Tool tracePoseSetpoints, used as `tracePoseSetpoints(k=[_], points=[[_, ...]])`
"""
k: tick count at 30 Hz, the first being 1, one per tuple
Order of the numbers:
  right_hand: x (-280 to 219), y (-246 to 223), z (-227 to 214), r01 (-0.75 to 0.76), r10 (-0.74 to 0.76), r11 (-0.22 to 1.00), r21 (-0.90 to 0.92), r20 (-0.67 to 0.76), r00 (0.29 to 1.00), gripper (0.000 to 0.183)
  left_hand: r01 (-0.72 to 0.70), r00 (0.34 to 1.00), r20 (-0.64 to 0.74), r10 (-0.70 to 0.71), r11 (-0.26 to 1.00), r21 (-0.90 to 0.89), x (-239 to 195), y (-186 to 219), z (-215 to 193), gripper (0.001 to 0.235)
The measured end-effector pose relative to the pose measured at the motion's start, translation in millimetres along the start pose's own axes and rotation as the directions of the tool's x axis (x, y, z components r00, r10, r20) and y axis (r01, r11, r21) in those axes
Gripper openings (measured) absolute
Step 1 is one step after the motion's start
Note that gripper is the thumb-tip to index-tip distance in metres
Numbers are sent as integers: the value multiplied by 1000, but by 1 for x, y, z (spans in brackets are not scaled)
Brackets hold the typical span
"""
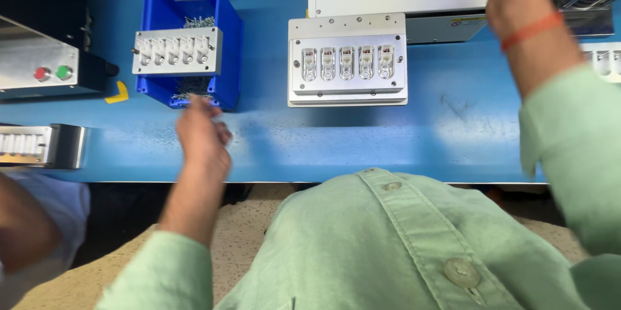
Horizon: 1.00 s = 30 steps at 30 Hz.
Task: The person picks small metal springs from a blue bin and places them into slots on a white fixture. They then position the fixture under a press and operate it to secure the springs. The person repeats this process for multiple springs.
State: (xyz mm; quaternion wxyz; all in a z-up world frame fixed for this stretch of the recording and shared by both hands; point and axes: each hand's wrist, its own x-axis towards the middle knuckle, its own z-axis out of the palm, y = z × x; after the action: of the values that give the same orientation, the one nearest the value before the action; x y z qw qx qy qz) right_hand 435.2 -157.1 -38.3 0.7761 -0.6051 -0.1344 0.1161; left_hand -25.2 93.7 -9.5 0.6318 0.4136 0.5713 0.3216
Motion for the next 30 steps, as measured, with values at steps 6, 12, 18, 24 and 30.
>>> tracePoseSetpoints(k=[6,12,18,24,30], points=[[-182,-35,-16,101,-39,965,-243,247,968,34,109,986,135,-99,992,-68,106,27,-8,41],[-275,-54,14,-163,247,904,-395,173,953,29,-58,905,418,81,996,-68,145,19,-11,57],[-305,-52,45,-202,298,897,-394,201,933,29,-321,906,276,320,946,-43,177,4,-14,62],[-315,-53,66,-183,314,886,-426,260,913,30,-742,610,292,737,402,537,186,-26,-17,29],[-314,-62,74,-171,331,853,-493,256,908,32,-564,752,521,405,-14,826,182,4,1,49]])
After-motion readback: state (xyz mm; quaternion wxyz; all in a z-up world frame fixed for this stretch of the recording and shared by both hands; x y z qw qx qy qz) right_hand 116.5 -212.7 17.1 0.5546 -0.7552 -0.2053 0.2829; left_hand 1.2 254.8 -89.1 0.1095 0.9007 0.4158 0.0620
